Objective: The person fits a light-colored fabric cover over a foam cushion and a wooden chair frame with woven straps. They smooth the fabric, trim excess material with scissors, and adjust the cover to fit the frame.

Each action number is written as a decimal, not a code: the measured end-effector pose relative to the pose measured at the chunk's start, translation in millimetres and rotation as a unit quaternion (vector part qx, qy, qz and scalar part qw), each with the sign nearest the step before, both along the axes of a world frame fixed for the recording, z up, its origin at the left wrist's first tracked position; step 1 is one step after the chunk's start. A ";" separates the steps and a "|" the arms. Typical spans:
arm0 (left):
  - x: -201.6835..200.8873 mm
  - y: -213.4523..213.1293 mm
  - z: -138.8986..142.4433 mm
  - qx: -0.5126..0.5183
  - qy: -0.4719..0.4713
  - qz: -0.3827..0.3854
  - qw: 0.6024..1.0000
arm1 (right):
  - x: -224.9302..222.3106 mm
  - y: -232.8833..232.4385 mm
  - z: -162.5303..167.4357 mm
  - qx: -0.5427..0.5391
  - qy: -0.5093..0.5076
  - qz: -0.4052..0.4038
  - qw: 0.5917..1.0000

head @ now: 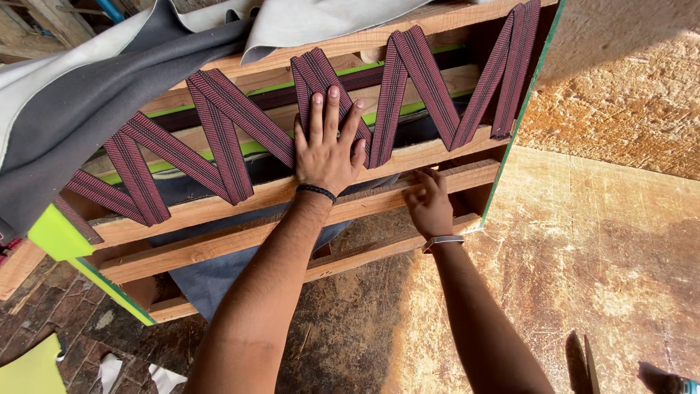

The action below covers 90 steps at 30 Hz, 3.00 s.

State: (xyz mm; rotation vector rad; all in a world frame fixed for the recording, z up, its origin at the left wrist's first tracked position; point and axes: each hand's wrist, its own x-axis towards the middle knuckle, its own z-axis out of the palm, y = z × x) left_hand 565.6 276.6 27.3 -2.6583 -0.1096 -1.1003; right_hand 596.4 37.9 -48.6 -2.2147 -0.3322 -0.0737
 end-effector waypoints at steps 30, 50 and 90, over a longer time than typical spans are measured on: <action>3.6 -101.9 -231.4 -0.930 -0.250 -0.269 -0.032 | -14.5 -15.5 37.6 -0.275 0.085 0.116 0.951; -74.6 -117.0 -212.7 -0.980 -0.010 -0.027 0.199 | 0.7 -15.6 -139.3 0.616 0.375 -0.039 0.692; 6.8 -121.3 -93.1 -0.186 0.131 -0.102 0.969 | -44.6 -92.7 -160.6 0.558 0.164 -0.310 0.752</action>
